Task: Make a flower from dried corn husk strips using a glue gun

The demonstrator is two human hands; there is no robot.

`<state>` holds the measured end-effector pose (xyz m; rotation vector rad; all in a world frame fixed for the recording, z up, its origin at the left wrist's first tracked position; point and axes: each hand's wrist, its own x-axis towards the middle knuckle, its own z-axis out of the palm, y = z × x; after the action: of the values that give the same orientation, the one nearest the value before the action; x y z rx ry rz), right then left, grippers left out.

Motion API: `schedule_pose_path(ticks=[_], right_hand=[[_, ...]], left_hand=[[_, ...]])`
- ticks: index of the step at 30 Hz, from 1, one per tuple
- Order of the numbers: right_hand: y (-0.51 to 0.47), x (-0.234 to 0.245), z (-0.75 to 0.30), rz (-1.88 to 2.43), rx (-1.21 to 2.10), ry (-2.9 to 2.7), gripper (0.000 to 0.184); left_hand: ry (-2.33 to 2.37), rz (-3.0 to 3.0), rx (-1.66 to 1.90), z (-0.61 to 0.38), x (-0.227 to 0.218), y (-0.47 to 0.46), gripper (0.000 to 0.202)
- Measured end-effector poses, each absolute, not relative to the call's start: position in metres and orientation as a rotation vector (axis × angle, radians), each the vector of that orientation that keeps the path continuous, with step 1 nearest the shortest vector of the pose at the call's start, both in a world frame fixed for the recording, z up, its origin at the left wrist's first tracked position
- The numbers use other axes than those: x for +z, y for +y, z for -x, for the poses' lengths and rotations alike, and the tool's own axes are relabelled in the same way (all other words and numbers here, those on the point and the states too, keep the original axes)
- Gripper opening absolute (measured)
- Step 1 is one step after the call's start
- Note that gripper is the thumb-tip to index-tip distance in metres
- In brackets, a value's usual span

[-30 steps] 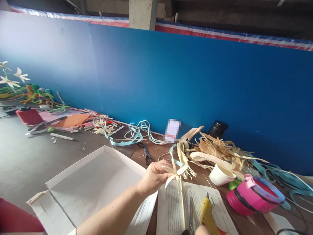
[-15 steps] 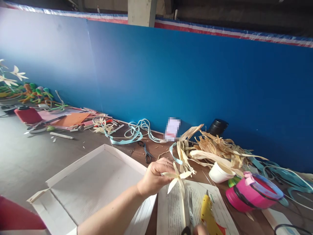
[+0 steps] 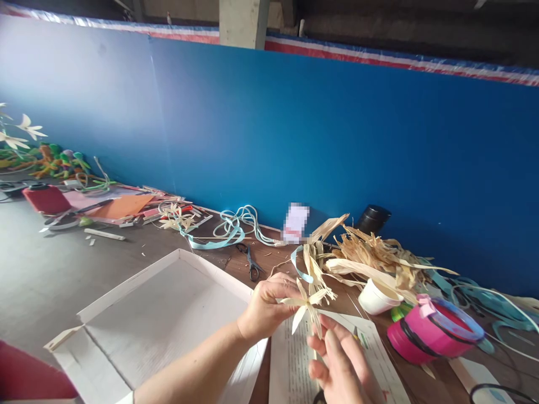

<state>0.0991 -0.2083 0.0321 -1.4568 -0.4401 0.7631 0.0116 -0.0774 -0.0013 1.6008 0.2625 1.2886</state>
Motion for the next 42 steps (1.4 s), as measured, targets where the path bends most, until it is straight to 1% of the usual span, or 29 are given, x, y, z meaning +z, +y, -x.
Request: schedule_pose_path(ticks=[3, 5, 11, 17, 22, 24, 26, 27, 30, 32, 37, 42], right_hand=[[-0.194, 0.029, -0.098, 1.329, 0.853, -0.313, 0.036], [-0.188, 0.028, -0.098, 1.318, 0.850, -0.312, 0.034], [-0.179, 0.029, -0.097, 1.334, 0.742, -0.376, 0.040], [-0.183, 0.029, -0.098, 1.353, 0.752, -0.426, 0.035], [-0.187, 0.033, -0.095, 1.321, 0.738, -0.403, 0.045], [-0.191, 0.036, -0.093, 1.416, 0.624, -0.455, 0.049], [-0.197, 0.039, -0.089, 1.553, 0.428, -0.587, 0.048], [-0.199, 0.040, -0.087, 1.613, 0.292, -0.680, 0.043], [-0.203, 0.043, -0.080, 1.643, -0.207, -1.013, 0.022], [-0.203, 0.042, -0.078, 1.607, -0.454, -1.212, 0.016], [-0.199, 0.036, -0.085, 1.701, -0.608, -1.426, 0.026], [-0.197, 0.031, -0.097, 1.701, -0.720, -1.548, 0.029]], left_hand=[[0.247, -1.597, 1.294, -0.013, -0.002, -0.079, 0.023], [0.257, -1.601, 1.286, -0.013, -0.002, -0.079, 0.023], [0.283, -1.612, 1.276, -0.013, -0.001, -0.081, 0.024], [0.270, -1.583, 1.280, -0.013, 0.000, -0.081, 0.020], [0.293, -1.593, 1.282, -0.014, -0.004, -0.081, 0.019], [0.300, -1.586, 1.296, -0.015, -0.005, -0.081, 0.017], [0.314, -1.577, 1.310, -0.015, -0.006, -0.081, 0.014], [0.321, -1.575, 1.316, -0.016, -0.006, -0.081, 0.012], [0.327, -1.583, 1.321, -0.015, -0.004, -0.081, 0.010], [0.319, -1.583, 1.325, -0.015, -0.002, -0.081, 0.010], [0.330, -1.599, 1.325, -0.013, 0.001, -0.082, 0.016], [0.337, -1.607, 1.328, -0.013, 0.000, -0.082, 0.016]])
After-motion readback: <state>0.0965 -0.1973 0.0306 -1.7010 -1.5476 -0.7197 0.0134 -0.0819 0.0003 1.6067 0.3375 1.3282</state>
